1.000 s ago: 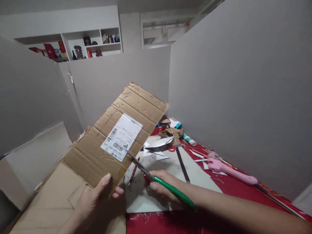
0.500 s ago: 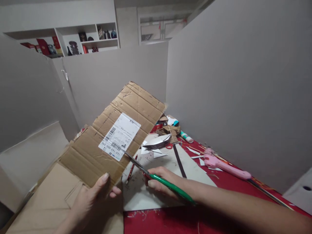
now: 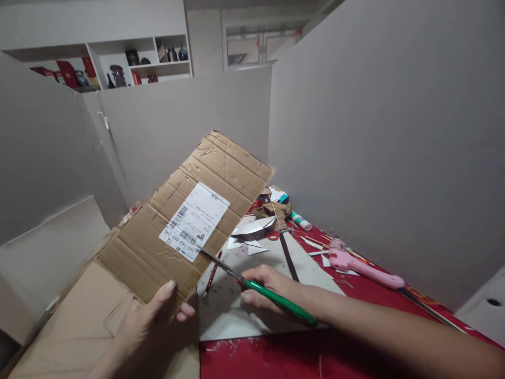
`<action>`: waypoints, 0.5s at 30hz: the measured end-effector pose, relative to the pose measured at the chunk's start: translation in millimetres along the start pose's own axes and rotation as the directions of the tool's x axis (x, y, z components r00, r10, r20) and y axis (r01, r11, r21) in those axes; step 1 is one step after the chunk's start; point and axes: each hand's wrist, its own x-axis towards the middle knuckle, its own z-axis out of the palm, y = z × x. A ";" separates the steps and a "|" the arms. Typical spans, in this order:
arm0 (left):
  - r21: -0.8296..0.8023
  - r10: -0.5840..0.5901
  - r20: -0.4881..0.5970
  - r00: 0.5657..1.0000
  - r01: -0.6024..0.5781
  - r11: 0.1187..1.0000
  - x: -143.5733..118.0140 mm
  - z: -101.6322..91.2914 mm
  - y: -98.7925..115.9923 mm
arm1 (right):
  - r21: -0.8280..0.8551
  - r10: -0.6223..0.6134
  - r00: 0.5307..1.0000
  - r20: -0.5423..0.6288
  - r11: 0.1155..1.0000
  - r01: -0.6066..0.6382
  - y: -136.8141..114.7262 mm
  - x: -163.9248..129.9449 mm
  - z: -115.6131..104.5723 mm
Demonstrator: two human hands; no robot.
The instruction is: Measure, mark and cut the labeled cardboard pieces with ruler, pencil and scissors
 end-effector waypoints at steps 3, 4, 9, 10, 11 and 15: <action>0.027 0.010 0.013 1.000 -0.010 1.000 0.8 -1.2 -0.6 | 0.011 0.024 1.000 -0.002 1.000 -0.024 0.5 -0.5 0.3; 0.023 0.002 0.008 1.000 -0.002 1.000 0.8 -1.3 -0.8 | 0.010 0.023 1.000 -0.006 1.000 -0.023 0.9 -0.5 0.7; 0.010 -0.037 -0.018 0.999 0.037 0.999 1.2 -1.2 -1.3 | -0.043 0.008 1.000 -0.009 0.999 -0.008 3.5 -0.3 1.5; 0.024 -0.024 -0.012 1.000 0.024 0.999 1.5 -1.4 -2.1 | -0.066 0.001 1.000 -0.005 0.998 -0.001 2.9 -0.5 1.0; 0.035 -0.010 -0.003 1.000 0.010 0.999 1.7 -1.7 -3.5 | -0.096 -0.017 1.000 0.001 0.995 0.017 1.6 -0.8 0.3; 0.037 -0.055 0.079 0.995 0.052 0.998 2.6 -3.8 -13.5 | -0.205 -0.073 0.997 0.025 0.976 0.077 -9.2 -2.7 -1.4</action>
